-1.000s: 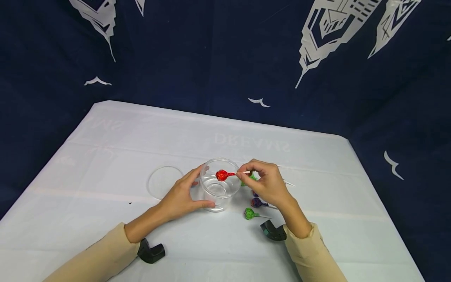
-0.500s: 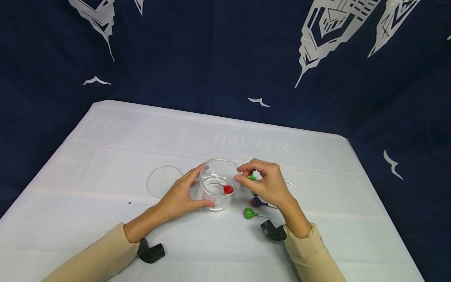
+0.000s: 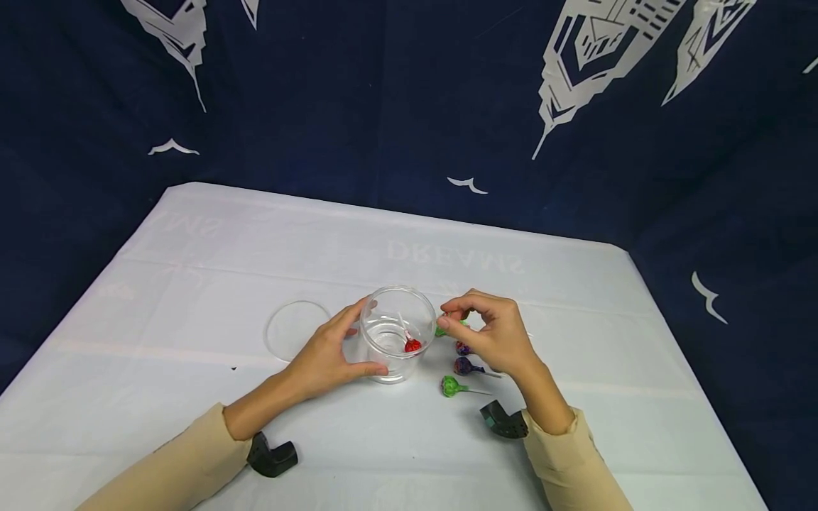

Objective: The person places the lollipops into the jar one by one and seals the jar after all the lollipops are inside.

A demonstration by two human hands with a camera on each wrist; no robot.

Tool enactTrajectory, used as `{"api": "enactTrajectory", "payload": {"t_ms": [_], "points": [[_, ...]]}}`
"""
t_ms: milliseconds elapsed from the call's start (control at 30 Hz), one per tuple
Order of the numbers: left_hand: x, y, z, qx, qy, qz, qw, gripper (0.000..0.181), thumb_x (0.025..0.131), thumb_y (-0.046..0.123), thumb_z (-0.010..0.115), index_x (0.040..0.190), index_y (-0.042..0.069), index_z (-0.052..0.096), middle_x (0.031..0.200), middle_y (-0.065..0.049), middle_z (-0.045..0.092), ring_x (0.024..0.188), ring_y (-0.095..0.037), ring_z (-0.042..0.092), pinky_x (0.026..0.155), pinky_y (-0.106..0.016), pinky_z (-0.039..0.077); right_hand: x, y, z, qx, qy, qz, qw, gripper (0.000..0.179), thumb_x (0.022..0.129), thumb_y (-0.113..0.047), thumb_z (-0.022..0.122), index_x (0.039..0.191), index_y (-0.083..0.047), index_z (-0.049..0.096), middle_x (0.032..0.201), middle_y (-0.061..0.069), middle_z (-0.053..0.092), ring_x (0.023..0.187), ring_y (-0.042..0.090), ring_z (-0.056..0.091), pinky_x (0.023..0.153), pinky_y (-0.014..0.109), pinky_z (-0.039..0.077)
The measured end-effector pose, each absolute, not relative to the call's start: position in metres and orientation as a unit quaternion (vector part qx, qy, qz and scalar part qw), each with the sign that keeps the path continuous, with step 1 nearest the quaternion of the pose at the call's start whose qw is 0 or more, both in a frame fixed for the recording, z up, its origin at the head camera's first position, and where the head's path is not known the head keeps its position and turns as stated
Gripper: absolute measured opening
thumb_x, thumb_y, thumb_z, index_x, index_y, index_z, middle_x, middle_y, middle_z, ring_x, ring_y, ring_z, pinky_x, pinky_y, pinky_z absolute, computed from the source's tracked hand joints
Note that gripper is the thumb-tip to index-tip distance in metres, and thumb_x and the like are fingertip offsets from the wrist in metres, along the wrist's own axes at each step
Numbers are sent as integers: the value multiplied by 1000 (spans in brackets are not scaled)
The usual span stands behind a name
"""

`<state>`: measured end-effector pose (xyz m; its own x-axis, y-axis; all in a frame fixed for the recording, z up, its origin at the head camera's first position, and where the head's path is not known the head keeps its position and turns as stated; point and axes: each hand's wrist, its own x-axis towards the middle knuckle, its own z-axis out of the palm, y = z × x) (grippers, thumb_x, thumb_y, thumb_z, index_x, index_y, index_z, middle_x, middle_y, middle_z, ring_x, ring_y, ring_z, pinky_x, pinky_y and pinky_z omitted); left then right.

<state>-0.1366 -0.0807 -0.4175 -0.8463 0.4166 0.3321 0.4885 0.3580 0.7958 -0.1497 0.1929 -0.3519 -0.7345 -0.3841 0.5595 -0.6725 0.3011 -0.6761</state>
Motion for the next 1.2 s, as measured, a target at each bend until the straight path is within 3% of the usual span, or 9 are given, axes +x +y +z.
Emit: {"api": "enactTrajectory", "payload": {"t_ms": [67, 300, 533, 1200], "points": [[-136, -81, -417, -273, -824, -495, 36, 102, 72, 33, 90, 154, 11, 33, 146, -9, 47, 128, -22, 50, 100, -38, 50, -150, 195, -353, 332, -791, 491, 151, 18, 75, 14, 76, 88, 1, 73, 74, 1, 65, 70, 11, 57, 67, 23, 51], [-136, -80, -417, -272, -825, -494, 36, 102, 72, 34, 90, 154, 11, 33, 147, -8, 47, 127, -23, 51, 99, -38, 50, -147, 206, -353, 305, -809, 470, 177, 18, 77, 12, 76, 88, -2, 74, 73, -1, 64, 70, 10, 54, 50, 21, 34], [-136, -80, -417, -271, -829, -488, 43, 102, 72, 33, 90, 154, 12, 33, 146, -8, 48, 125, -22, 52, 99, -38, 51, -145, 217, -357, 304, -797, 491, 179, 21, 76, 19, 73, 90, 4, 72, 74, 5, 64, 71, 11, 57, 64, 17, 49], [-136, -80, -417, -269, -826, -494, 39, 103, 71, 33, 91, 154, 13, 33, 145, -9, 48, 127, -22, 51, 99, -39, 51, -139, 256, -368, 279, -805, 474, 223, 26, 70, 28, 70, 88, 10, 70, 73, 9, 65, 71, 7, 57, 64, 15, 46]]}}
